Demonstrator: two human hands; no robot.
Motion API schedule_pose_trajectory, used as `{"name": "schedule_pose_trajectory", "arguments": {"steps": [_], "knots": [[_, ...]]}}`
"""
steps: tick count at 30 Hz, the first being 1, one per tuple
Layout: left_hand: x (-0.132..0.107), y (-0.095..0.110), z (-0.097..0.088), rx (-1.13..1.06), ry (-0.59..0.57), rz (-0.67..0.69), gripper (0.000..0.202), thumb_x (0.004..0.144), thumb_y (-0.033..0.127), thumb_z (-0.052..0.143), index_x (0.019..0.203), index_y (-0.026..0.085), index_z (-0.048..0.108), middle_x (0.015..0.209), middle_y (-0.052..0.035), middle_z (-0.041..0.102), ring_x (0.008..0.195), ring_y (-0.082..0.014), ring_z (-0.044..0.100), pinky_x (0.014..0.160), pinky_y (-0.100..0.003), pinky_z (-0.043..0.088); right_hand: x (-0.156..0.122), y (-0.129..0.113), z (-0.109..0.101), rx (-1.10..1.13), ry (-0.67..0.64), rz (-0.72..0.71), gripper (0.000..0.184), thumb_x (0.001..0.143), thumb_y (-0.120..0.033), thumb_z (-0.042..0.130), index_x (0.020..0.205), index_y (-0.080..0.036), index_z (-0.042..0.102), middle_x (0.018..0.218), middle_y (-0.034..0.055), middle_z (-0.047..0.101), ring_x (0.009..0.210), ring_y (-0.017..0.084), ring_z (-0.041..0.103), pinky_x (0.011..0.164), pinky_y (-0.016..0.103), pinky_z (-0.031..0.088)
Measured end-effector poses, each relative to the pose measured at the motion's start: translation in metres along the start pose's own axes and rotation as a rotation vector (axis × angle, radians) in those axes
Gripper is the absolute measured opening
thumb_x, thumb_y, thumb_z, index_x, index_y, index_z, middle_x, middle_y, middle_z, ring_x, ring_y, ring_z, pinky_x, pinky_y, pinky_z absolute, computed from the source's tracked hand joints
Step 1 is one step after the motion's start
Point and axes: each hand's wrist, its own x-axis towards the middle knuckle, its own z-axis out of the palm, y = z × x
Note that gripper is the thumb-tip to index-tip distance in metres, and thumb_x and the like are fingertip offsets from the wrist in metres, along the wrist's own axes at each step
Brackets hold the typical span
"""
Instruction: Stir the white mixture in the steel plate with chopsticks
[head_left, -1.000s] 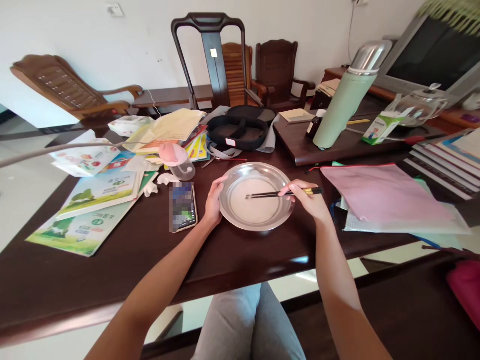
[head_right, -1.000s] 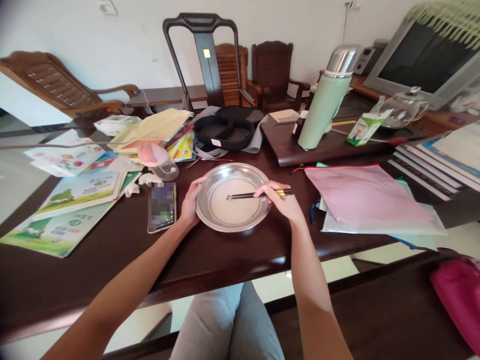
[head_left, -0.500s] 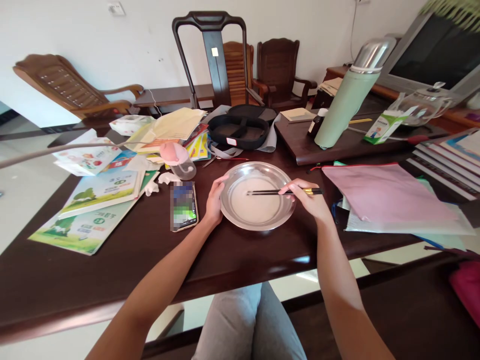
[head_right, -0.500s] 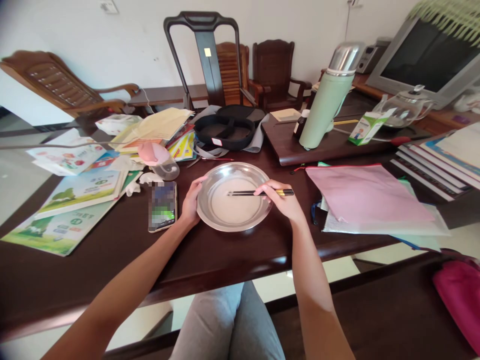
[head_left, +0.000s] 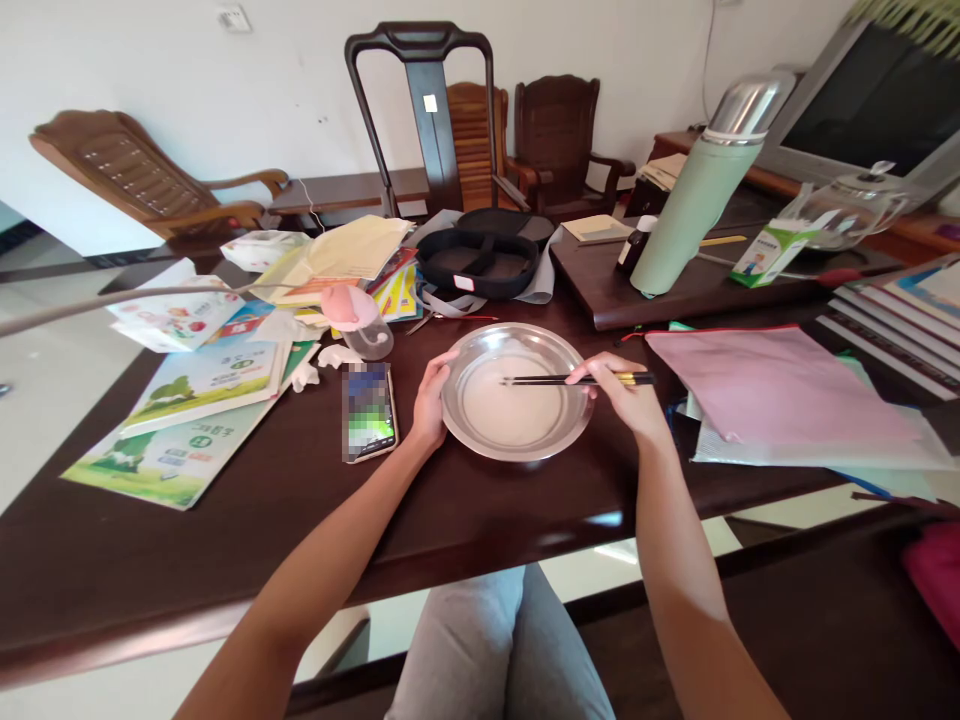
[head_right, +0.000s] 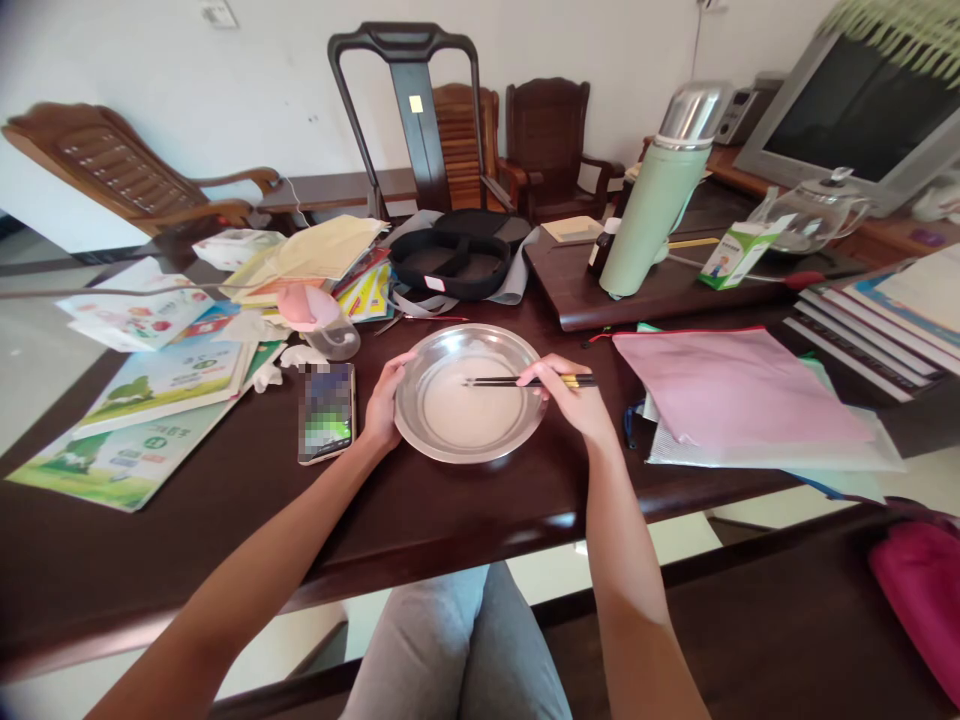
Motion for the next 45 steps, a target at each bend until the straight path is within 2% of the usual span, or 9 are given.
{"name": "schedule_pose_trajectory", "arguments": {"steps": [4, 11, 18, 24, 26, 31, 38, 43, 45], "knots": [[0.0, 0.0, 0.0, 0.003, 0.001, -0.009, 0.047, 0.085, 0.064, 0.088, 0.116, 0.029, 0.082, 0.137, -0.0048, 0.082, 0.126, -0.0324, 0.074, 0.11, -0.043, 0.059, 0.001, 0.009, -0.012, 0.101, 0.204, -0.005, 0.063, 0.09, -0.086, 0.081, 0.074, -0.025, 0.079, 0.059, 0.0035, 0.076, 0.047, 0.016, 0.061, 0.044, 0.028, 0.047], [0.0, 0.0, 0.0, -0.009, 0.005, 0.003, 0.043, 0.086, 0.062, 0.089, 0.114, 0.029, 0.082, 0.137, -0.0046, 0.083, 0.124, -0.0314, 0.076, 0.109, -0.043, 0.06, -0.002, 0.0, 0.001, 0.006, -0.1, 0.01, 0.06, 0.094, -0.083, 0.08, 0.082, -0.024, 0.088, 0.082, 0.0081, 0.088, 0.063, 0.019, 0.075, 0.055, 0.03, 0.059], [0.001, -0.001, 0.0, -0.008, 0.002, -0.004, 0.043, 0.087, 0.061, 0.088, 0.115, 0.029, 0.081, 0.131, -0.0046, 0.083, 0.12, -0.0316, 0.076, 0.107, -0.044, 0.061, -0.001, 0.008, -0.011, 0.086, 0.226, -0.021, 0.063, 0.093, -0.084, 0.079, 0.074, -0.024, 0.08, 0.059, 0.0032, 0.076, 0.047, 0.015, 0.061, 0.044, 0.027, 0.047], [0.0, 0.001, 0.001, -0.016, 0.012, -0.01, 0.044, 0.084, 0.061, 0.09, 0.113, 0.029, 0.083, 0.132, -0.0042, 0.083, 0.118, -0.0308, 0.076, 0.103, -0.042, 0.061, -0.002, -0.001, 0.001, 0.035, -0.073, 0.014, 0.06, 0.092, -0.083, 0.082, 0.08, -0.024, 0.087, 0.079, 0.0082, 0.087, 0.062, 0.019, 0.075, 0.052, 0.029, 0.058], [0.0, 0.001, 0.001, -0.018, 0.012, -0.001, 0.044, 0.084, 0.062, 0.09, 0.112, 0.029, 0.082, 0.132, -0.0045, 0.083, 0.119, -0.0313, 0.076, 0.103, -0.042, 0.061, -0.001, -0.001, 0.0, 0.001, -0.024, -0.008, 0.06, 0.093, -0.083, 0.081, 0.081, -0.024, 0.087, 0.082, 0.0082, 0.088, 0.063, 0.019, 0.075, 0.053, 0.029, 0.058], [0.0, 0.0, 0.001, 0.001, 0.008, 0.01, 0.043, 0.087, 0.06, 0.087, 0.114, 0.028, 0.082, 0.133, -0.0057, 0.083, 0.122, -0.0322, 0.076, 0.107, -0.044, 0.06, -0.001, 0.008, -0.011, 0.073, 0.211, -0.026, 0.063, 0.094, -0.085, 0.077, 0.077, -0.024, 0.078, 0.059, 0.0032, 0.076, 0.047, 0.015, 0.06, 0.044, 0.028, 0.047], [0.0, 0.0, 0.0, -0.001, 0.005, -0.003, 0.044, 0.086, 0.062, 0.087, 0.115, 0.029, 0.082, 0.136, -0.0048, 0.082, 0.125, -0.0323, 0.075, 0.109, -0.043, 0.06, -0.001, 0.0, 0.001, 0.019, -0.081, 0.02, 0.061, 0.092, -0.084, 0.081, 0.082, -0.024, 0.087, 0.083, 0.0088, 0.089, 0.063, 0.019, 0.075, 0.054, 0.03, 0.059], [0.0, 0.001, 0.001, 0.002, 0.008, -0.014, 0.047, 0.083, 0.064, 0.088, 0.115, 0.03, 0.082, 0.135, -0.0039, 0.082, 0.124, -0.0316, 0.075, 0.109, -0.042, 0.059, -0.001, 0.005, -0.009, 0.064, 0.183, -0.017, 0.063, 0.09, -0.086, 0.081, 0.078, -0.024, 0.082, 0.066, 0.0045, 0.08, 0.052, 0.016, 0.066, 0.048, 0.028, 0.052], [-0.001, 0.001, 0.001, 0.001, 0.013, -0.007, 0.047, 0.083, 0.064, 0.088, 0.114, 0.029, 0.082, 0.135, -0.0041, 0.082, 0.124, -0.0316, 0.074, 0.109, -0.042, 0.059, -0.002, 0.006, -0.012, 0.103, 0.19, -0.012, 0.063, 0.091, -0.086, 0.08, 0.076, -0.024, 0.079, 0.058, 0.0031, 0.075, 0.047, 0.016, 0.061, 0.045, 0.028, 0.048]]}}
